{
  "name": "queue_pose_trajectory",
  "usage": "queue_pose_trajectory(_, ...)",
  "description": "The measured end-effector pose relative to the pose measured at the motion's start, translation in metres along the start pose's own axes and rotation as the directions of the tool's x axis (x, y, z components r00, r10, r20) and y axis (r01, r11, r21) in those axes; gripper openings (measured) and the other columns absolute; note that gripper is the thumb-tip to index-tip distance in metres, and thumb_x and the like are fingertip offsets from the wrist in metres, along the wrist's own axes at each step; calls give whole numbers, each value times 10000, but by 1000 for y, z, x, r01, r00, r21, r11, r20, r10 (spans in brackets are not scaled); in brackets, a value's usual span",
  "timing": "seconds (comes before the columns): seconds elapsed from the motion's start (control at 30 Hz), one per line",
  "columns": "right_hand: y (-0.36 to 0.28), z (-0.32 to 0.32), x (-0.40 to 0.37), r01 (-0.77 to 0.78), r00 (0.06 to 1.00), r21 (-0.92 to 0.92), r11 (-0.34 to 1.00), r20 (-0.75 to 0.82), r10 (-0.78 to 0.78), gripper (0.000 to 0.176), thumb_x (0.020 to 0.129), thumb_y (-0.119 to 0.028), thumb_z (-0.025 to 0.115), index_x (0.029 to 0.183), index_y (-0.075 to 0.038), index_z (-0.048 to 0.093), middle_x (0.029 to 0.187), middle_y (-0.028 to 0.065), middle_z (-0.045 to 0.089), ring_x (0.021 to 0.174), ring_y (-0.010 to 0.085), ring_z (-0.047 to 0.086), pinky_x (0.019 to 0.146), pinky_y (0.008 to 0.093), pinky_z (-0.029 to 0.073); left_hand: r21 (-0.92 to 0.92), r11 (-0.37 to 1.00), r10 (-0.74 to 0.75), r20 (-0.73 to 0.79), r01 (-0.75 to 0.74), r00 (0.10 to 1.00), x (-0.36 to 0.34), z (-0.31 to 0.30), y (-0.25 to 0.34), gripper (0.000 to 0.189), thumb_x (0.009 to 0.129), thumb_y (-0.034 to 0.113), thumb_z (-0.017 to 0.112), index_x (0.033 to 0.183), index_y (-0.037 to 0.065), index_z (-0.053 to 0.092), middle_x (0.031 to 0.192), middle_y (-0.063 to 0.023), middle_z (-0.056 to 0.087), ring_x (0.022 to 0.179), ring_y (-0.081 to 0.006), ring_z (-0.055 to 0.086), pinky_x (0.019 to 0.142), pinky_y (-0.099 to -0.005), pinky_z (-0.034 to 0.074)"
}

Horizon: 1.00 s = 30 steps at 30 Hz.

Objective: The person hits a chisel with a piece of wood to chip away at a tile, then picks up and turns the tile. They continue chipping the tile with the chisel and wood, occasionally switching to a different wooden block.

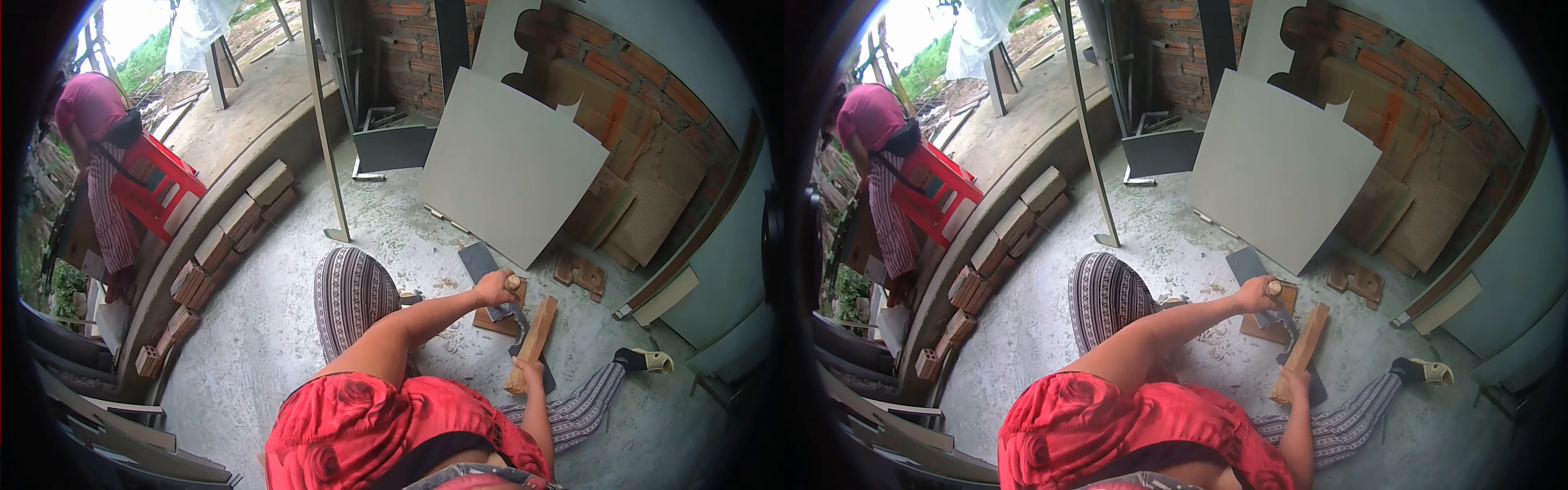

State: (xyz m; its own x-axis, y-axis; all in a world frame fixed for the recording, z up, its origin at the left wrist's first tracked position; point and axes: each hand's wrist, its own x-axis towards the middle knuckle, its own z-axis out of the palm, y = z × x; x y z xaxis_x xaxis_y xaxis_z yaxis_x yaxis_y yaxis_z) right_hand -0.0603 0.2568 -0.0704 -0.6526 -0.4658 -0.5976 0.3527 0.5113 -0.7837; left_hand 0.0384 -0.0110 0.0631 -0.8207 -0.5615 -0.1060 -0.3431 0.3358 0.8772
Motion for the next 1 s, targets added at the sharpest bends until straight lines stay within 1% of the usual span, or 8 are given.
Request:
queue_pose_trajectory(0.1,-2,1,-5,1,1000,1,1000,2,-1,378,646,-89,778,954,49,607,833,92,636,691,211,622,629,336,494,12,1000,7,4,-7,1000,2,1,-5,478,573,243,779,957,46,576,919,-166,638,916,-342,600,798,-383,464)
queue_pose_trajectory(0.17,-3,1,-4,8,1000,15,1000,-2,-8,374,646,-90,778,950,49,609,829,91,637,687,209,622,627,335,494,25,999,47,5,-47,999,4,2,-7,514,564,296,779,970,42,593,911,-190,642,911,-354,601,792,-397,475)
queue_pose_trajectory(0.2,-2,0,-3,6,1000,5,1000,-6,-6,372,646,-89,778,948,48,610,825,90,637,683,209,622,624,333,492,25,998,50,7,-50,999,4,2,-6,514,564,296,779,970,42,593,911,-190,642,911,-354,601,792,-397,475)
queue_pose_trajectory(0.4,6,-1,1,-10,1000,-26,1000,-20,10,357,634,-79,782,926,44,618,803,85,639,663,207,619,609,331,490,19,999,31,14,-32,999,3,1,-5,496,562,289,771,964,57,596,896,-184,643,895,-355,604,782,-398,479)
queue_pose_trajectory(0.47,6,-3,1,-4,1000,-25,1000,-22,3,354,630,-75,784,921,43,620,799,84,639,659,206,619,606,331,489,-10,1000,30,39,-30,999,5,1,-6,464,585,224,768,978,61,583,913,-153,642,906,-325,606,797,-374,469)
queue_pose_trajectory(0.63,5,-3,1,-39,998,-54,998,-45,36,351,622,-60,784,916,44,622,794,86,641,654,207,618,604,333,489,-1,1000,19,35,-19,999,2,0,-1,468,585,230,767,984,64,587,921,-147,642,902,-317,608,799,-369,469)
queue_pose_trajectory(0.73,13,-4,6,-28,998,-62,998,-57,25,351,622,-60,783,918,42,623,794,88,642,655,207,618,609,334,489,13,1000,21,26,-21,999,4,2,-3,465,586,235,766,983,67,589,919,-144,642,899,-314,609,798,-369,470)
queue_pose_trajectory(1.0,3,-2,-2,-46,998,-45,998,-39,44,351,620,-61,784,917,43,626,802,90,644,664,209,619,615,336,489,-11,1000,16,11,-16,1000,6,3,-9,444,591,237,763,967,77,590,904,-136,645,893,-312,611,794,-371,470)
